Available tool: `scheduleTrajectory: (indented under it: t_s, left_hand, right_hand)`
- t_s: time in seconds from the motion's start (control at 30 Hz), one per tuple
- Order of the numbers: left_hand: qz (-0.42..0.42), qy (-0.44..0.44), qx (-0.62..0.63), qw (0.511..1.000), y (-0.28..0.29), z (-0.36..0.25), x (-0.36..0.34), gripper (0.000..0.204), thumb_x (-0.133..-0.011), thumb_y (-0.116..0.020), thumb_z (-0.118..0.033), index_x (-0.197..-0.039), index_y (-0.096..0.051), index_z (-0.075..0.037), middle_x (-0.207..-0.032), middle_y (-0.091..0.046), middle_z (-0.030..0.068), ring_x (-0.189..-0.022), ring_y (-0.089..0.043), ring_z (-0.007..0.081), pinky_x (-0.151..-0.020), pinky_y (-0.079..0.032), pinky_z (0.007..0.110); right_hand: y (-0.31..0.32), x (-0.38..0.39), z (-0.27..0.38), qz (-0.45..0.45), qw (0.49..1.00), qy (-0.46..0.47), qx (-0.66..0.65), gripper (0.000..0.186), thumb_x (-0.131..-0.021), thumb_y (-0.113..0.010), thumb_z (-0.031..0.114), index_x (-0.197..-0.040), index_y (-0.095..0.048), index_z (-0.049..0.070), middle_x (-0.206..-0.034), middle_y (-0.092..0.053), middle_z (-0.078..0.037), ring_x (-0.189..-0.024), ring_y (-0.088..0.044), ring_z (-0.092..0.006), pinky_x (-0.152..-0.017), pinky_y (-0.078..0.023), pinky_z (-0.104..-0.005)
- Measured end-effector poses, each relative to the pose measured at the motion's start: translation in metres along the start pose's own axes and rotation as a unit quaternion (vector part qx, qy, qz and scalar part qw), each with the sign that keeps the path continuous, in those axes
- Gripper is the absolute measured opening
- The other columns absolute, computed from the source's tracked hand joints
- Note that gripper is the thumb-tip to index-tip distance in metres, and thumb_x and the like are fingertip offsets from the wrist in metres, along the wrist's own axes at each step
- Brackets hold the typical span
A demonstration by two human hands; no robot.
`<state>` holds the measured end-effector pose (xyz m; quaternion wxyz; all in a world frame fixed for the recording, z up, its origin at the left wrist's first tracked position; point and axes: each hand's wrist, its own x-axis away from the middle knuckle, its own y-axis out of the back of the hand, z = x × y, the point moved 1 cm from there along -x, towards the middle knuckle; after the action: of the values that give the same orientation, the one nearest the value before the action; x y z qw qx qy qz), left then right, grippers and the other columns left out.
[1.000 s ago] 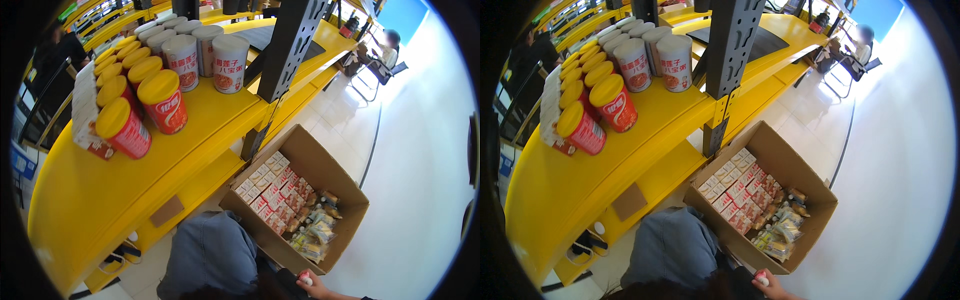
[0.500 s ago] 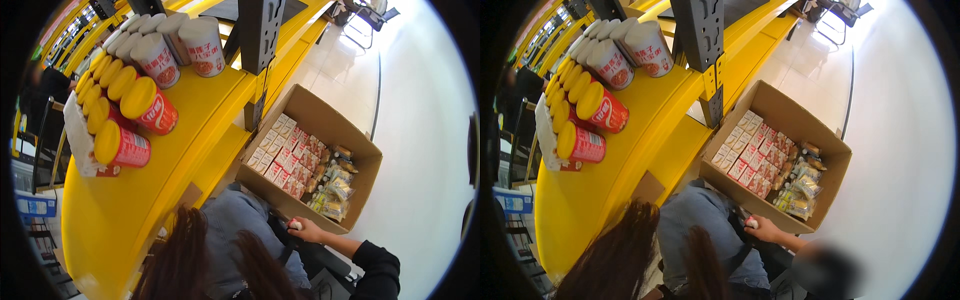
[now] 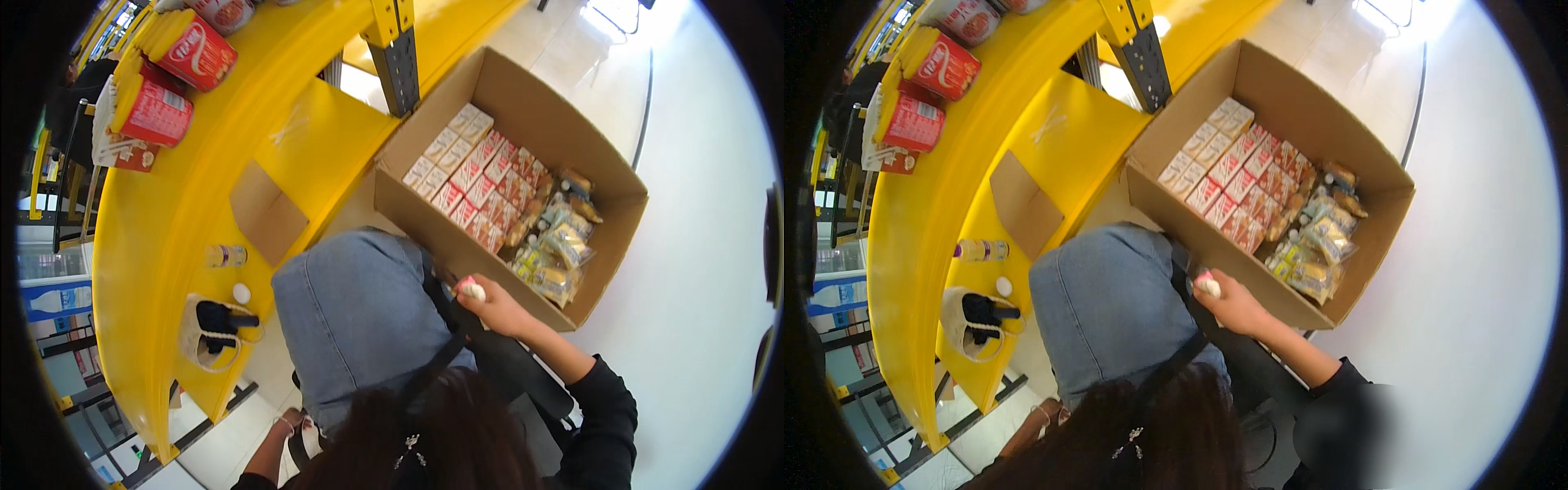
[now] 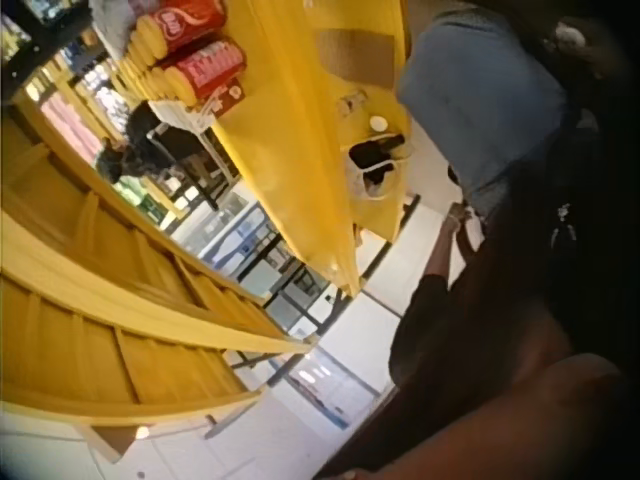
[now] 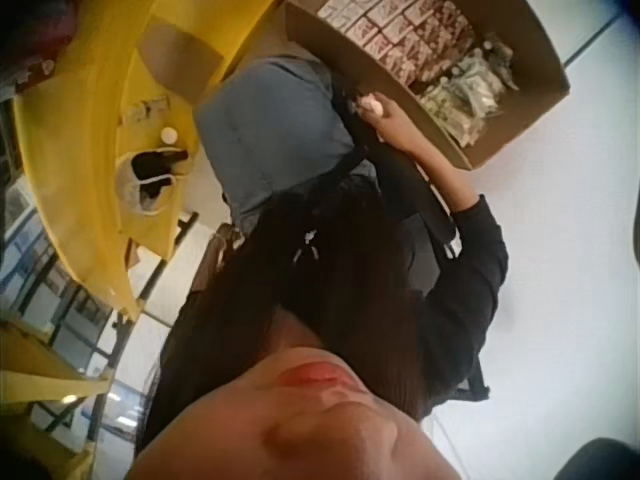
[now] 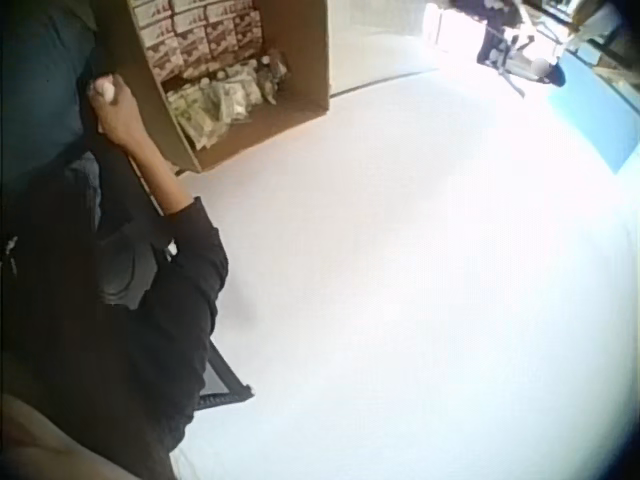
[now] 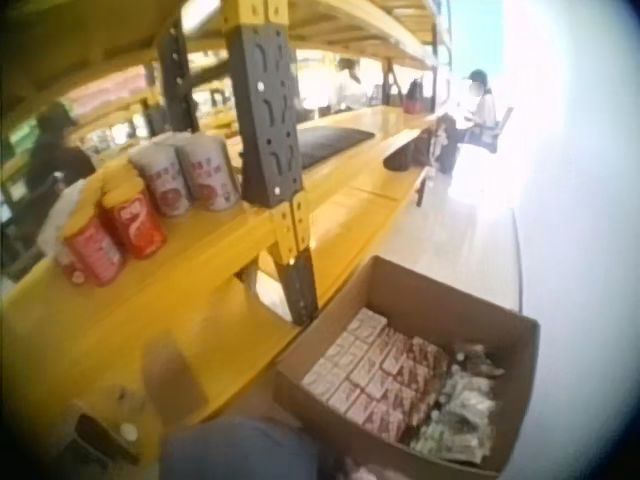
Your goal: The person wipes the surfaces of small rectangular boxes with a cloth, one at a time, then places them on a yellow shelf. The person repeats this process for multiple boxes taken from a cardboard box.
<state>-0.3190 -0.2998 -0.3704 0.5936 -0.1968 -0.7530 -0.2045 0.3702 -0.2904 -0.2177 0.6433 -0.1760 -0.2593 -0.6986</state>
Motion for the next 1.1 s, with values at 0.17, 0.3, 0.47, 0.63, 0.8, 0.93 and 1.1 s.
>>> scheduleTrajectory:
  t_s: [0.17, 0.3, 0.47, 0.63, 0.8, 0.93, 1.1]
  left_hand:
    - [-0.226, 0.145, 0.2, 0.942, 0.019, 0.0, -0.005, 0.025, -0.084, -0.054, -0.022, -0.086, -0.064, 0.001, -0.087, -0.064, 0.0217, -0.083, -0.062, 0.0369, -0.076, -0.049, 0.039]
    - [-0.398, 0.256, 0.224, 0.852, 0.067, -0.01, 0.009, 0.026, -0.082, -0.057, -0.022, -0.095, -0.061, 0.0, -0.087, -0.065, 0.0195, -0.085, -0.062, 0.0367, -0.074, -0.048, 0.04]
    - [-0.553, 0.113, 0.275, 0.778, 0.29, -0.157, 0.077, 0.017, -0.084, -0.055, -0.013, -0.096, -0.059, -0.001, -0.086, -0.062, 0.016, -0.081, -0.06, 0.0314, -0.073, -0.047, 0.034]
    - [-0.678, -0.099, 0.116, 0.719, 0.445, -0.286, 0.072, 0.018, -0.081, -0.055, -0.003, -0.098, -0.06, -0.002, -0.094, -0.059, 0.0128, -0.086, -0.058, 0.028, -0.078, -0.045, 0.032]
    - [-0.621, -0.321, 0.061, 0.712, 0.543, -0.392, 0.0, 0.022, -0.08, -0.056, -0.007, -0.101, -0.06, -0.005, -0.096, -0.06, 0.0138, -0.088, -0.059, 0.0308, -0.077, -0.048, 0.037]
    - [-0.469, -0.298, 0.019, 0.831, 0.576, -0.453, -0.09, 0.019, -0.082, -0.054, -0.014, -0.099, -0.059, -0.006, -0.09, -0.06, 0.0121, -0.084, -0.061, 0.0303, -0.071, -0.05, 0.039]
    - [-0.291, -0.233, -0.075, 0.925, 0.599, -0.491, -0.161, 0.021, -0.08, -0.056, -0.011, -0.098, -0.061, -0.004, -0.093, -0.064, 0.0136, -0.085, -0.063, 0.0301, -0.071, -0.052, 0.041]
  right_hand:
    - [0.001, 0.002, -0.007, 0.01, 0.999, 0.017, -0.033, 0.02, -0.091, -0.055, 0.022, -0.104, -0.053, 0.007, -0.085, -0.057, -0.004, -0.076, -0.056, -0.0087, -0.067, -0.046, -0.0253]
    - [0.009, 0.012, 0.013, 0.019, 1.0, 0.018, -0.016, 0.031, -0.089, -0.055, 0.033, -0.104, -0.054, 0.006, -0.086, -0.06, -0.014, -0.078, -0.057, -0.0237, -0.073, -0.045, -0.0357]
    - [0.033, -0.004, 0.01, 0.097, 0.995, 0.02, 0.002, 0.033, -0.091, -0.053, 0.034, -0.109, -0.053, 0.007, -0.09, -0.062, -0.012, -0.081, -0.059, -0.02, -0.072, -0.045, -0.0321]
    - [0.07, -0.077, -0.025, -0.102, 0.912, -0.068, -0.391, 0.031, -0.091, -0.055, 0.029, -0.112, -0.055, 0.006, -0.1, -0.061, -0.007, -0.092, -0.057, -0.0116, -0.08, -0.045, -0.0247]
    - [0.1, -0.184, -0.165, -0.249, 0.935, -0.156, -0.199, 0.042, -0.089, -0.059, 0.031, -0.119, -0.054, 0.002, -0.103, -0.062, -0.008, -0.094, -0.055, -0.0152, -0.083, -0.043, -0.029]
    - [0.093, -0.236, -0.269, -0.263, 0.95, -0.17, 0.022, 0.052, -0.085, -0.06, 0.028, -0.127, -0.047, -0.001, -0.119, -0.056, -0.017, -0.109, -0.053, -0.0282, -0.091, -0.041, -0.0357]
    - [0.086, -0.244, -0.357, -0.254, 0.964, -0.062, 0.04, 0.051, -0.084, -0.058, 0.018, -0.129, -0.042, 0.001, -0.119, -0.054, -0.02, -0.111, -0.052, -0.0332, -0.092, -0.041, -0.0379]
